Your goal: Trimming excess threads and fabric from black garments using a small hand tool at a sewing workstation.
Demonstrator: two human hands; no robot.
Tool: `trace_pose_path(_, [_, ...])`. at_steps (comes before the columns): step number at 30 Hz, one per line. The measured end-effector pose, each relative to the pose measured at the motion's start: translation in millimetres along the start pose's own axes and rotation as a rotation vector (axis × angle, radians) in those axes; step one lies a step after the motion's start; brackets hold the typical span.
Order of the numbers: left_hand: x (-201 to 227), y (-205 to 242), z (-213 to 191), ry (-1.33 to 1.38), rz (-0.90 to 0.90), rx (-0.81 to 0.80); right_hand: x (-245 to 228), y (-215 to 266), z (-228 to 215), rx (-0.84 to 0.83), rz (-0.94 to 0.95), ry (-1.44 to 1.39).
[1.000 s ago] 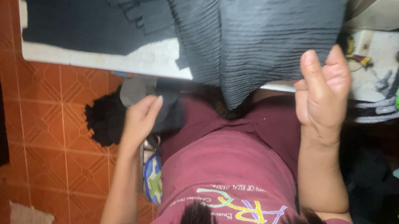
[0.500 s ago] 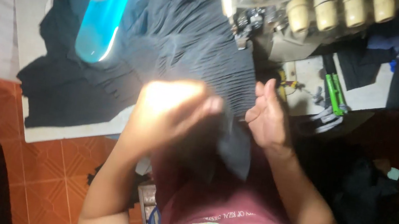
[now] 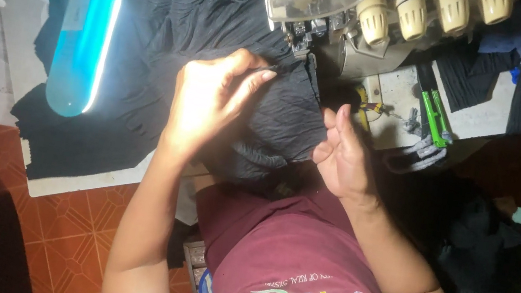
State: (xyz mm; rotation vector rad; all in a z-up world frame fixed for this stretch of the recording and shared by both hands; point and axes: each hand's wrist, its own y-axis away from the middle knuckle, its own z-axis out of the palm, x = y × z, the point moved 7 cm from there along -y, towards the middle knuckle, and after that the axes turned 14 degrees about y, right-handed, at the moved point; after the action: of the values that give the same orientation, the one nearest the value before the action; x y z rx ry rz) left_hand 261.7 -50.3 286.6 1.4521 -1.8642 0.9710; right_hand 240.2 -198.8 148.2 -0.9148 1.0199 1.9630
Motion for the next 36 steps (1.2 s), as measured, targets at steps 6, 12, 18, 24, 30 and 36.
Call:
trace_pose_path(6, [0.4, -8.5, 0.6, -0.008, 0.046, -0.053, -49.5, 22.6, 40.1, -0.014, -0.009, -0.039])
trace_pose_path(12, [0.3, -11.9, -2.1, 0.024, 0.118, -0.052, -16.9, 13.9, 8.9, 0.09, -0.071, 0.005])
trace_pose_path(18, [2.2, -14.6, -1.7, -0.051, 0.178, -0.027, -42.2, 21.8, 28.2, 0.122, -0.309, 0.282])
trace_pose_path(24, [13.9, -13.5, -0.3, -0.152, 0.141, 0.098, -44.9, 28.7, 22.0, 0.132, -0.483, 0.42])
trace_pose_path(30, [7.8, -11.0, -0.1, -0.161, 0.085, 0.116, -30.1, 45.0, 18.8, 0.281, -0.66, 0.726])
trace_pose_path(36, [9.7, -12.4, 3.7, -0.32, 0.084, 0.073, -13.5, 51.8, 7.1, 0.348, -0.644, 1.052])
